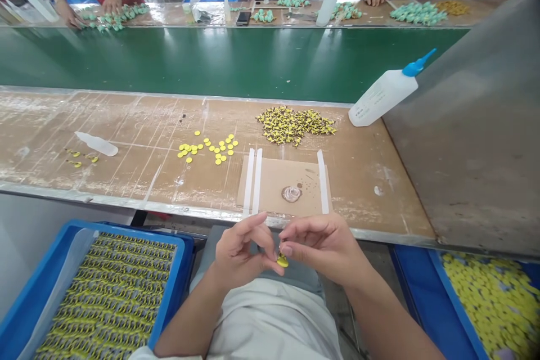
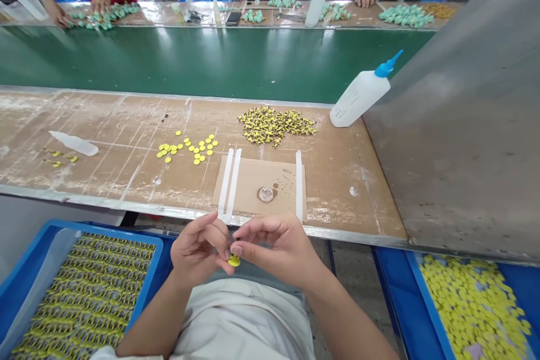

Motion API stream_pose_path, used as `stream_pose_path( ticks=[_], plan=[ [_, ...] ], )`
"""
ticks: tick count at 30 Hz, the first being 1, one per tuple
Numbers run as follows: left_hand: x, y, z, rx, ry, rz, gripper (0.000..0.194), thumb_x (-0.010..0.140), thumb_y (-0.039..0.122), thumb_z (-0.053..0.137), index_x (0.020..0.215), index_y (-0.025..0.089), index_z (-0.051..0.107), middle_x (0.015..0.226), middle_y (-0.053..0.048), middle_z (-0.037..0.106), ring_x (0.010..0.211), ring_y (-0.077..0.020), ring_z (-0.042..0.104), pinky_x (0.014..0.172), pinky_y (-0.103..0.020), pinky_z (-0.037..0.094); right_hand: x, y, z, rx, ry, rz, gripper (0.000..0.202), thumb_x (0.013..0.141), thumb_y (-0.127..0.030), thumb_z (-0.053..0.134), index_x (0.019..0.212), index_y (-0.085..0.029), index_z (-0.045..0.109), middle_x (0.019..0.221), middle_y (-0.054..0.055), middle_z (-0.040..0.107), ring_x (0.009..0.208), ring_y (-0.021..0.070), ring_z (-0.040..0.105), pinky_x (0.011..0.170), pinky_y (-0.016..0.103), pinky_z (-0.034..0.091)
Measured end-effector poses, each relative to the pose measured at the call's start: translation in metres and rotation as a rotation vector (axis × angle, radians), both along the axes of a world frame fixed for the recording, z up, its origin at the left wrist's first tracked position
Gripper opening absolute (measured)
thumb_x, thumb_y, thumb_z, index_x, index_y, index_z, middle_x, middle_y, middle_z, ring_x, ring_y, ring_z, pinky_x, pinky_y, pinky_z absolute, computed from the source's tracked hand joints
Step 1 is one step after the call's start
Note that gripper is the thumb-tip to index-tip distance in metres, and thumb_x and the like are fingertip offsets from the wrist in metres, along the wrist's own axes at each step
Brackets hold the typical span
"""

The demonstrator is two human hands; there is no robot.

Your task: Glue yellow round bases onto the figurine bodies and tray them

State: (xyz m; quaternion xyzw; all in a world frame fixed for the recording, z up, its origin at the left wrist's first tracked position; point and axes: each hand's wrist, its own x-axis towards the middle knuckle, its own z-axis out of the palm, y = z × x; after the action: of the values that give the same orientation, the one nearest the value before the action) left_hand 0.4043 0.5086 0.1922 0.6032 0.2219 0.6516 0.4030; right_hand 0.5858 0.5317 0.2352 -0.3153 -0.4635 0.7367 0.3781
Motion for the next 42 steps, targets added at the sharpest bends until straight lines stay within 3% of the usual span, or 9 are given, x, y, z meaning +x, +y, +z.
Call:
stream_pose_path(
  ticks=[7, 12, 17, 21, 25, 31, 38, 42],
  plan=[
    [0.000, 0.001, 0.001, 0.045, -0.040, 0.085, 0.086, 0.073, 0.020, 0.089, 0.148, 0.016, 0.049, 0.070, 0.002, 0.070, 0.064, -0.0117, 0.065, 0.068, -0.022, 0.057, -0.002, -0.001, 0.001, -0.004, -0.025, -0.031, 0.015, 0.078, -0.023, 0.090, 0.086, -0.015, 0.080, 0.073, 0.006, 0.073, 0.063, 0.0146, 0.068, 0.061, 0.019, 0.059],
    [0.005, -0.001, -0.002, -0.053, -0.114, 0.325, 0.085, 0.063, 0.024, 0.095, 0.140, 0.025, 0.060, 0.076, 0.001, 0.076, 0.067, -0.0124, 0.069, 0.068, -0.024, 0.060, -0.011, -0.006, -0.005, 0.029, -0.021, -0.196, 0.016, 0.079, -0.027, 0.089, 0.086, -0.017, 0.080, 0.075, 0.007, 0.074, 0.064, 0.0166, 0.070, 0.059, 0.020, 0.061],
    [0.016, -0.015, -0.002, -0.189, -0.157, 0.480, 0.068, 0.071, 0.015, 0.090, 0.133, 0.030, 0.066, 0.086, -0.001, 0.081, 0.073, -0.0163, 0.077, 0.068, -0.025, 0.065, -0.017, -0.009, -0.006, 0.197, -0.109, -0.415, 0.010, 0.080, -0.022, 0.088, 0.086, -0.019, 0.081, 0.078, 0.006, 0.075, 0.066, 0.0178, 0.072, 0.063, 0.022, 0.063],
    [0.018, -0.021, -0.006, -0.232, -0.144, 0.494, 0.069, 0.069, 0.014, 0.090, 0.132, 0.030, 0.067, 0.094, -0.003, 0.082, 0.078, -0.0189, 0.079, 0.073, -0.027, 0.067, -0.022, -0.011, -0.007, 0.278, -0.151, -0.499, 0.010, 0.080, -0.022, 0.088, 0.087, -0.020, 0.081, 0.081, 0.006, 0.076, 0.068, 0.0196, 0.073, 0.065, 0.024, 0.065],
    [0.018, -0.021, -0.008, -0.237, -0.124, 0.538, 0.062, 0.073, 0.010, 0.087, 0.129, 0.029, 0.069, 0.084, -0.001, 0.082, 0.077, -0.0206, 0.079, 0.078, -0.032, 0.068, -0.024, -0.014, -0.011, 0.321, -0.204, -0.521, 0.011, 0.081, -0.023, 0.088, 0.088, -0.020, 0.081, 0.082, 0.006, 0.076, 0.067, 0.0204, 0.073, 0.065, 0.027, 0.067],
    [0.017, -0.025, -0.008, -0.243, -0.090, 0.550, 0.057, 0.076, 0.010, 0.085, 0.128, 0.029, 0.070, 0.081, 0.000, 0.082, 0.074, -0.0186, 0.078, 0.078, -0.030, 0.068, -0.025, -0.016, -0.014, 0.352, -0.236, -0.507, 0.010, 0.081, -0.024, 0.088, 0.087, -0.020, 0.081, 0.079, 0.005, 0.075, 0.062, 0.0195, 0.072, 0.061, 0.026, 0.066],
    [0.013, -0.025, -0.011, -0.225, -0.105, 0.493, 0.068, 0.073, 0.010, 0.087, 0.134, 0.032, 0.066, 0.095, -0.001, 0.082, 0.083, -0.0177, 0.079, 0.084, -0.028, 0.066, -0.035, -0.020, -0.011, 0.300, -0.162, -0.573, 0.012, 0.081, -0.026, 0.088, 0.087, -0.021, 0.079, 0.081, 0.005, 0.076, 0.066, 0.0210, 0.074, 0.064, 0.028, 0.067],
    [0.006, -0.025, -0.015, -0.227, -0.123, 0.477, 0.072, 0.072, 0.005, 0.086, 0.135, 0.032, 0.064, 0.101, -0.001, 0.082, 0.082, -0.0162, 0.078, 0.078, -0.025, 0.067, -0.042, -0.024, -0.008, 0.208, -0.215, -0.571, 0.020, 0.079, -0.034, 0.091, 0.084, -0.019, 0.077, 0.081, 0.006, 0.075, 0.067, 0.0215, 0.074, 0.064, 0.028, 0.067]
  ],
)
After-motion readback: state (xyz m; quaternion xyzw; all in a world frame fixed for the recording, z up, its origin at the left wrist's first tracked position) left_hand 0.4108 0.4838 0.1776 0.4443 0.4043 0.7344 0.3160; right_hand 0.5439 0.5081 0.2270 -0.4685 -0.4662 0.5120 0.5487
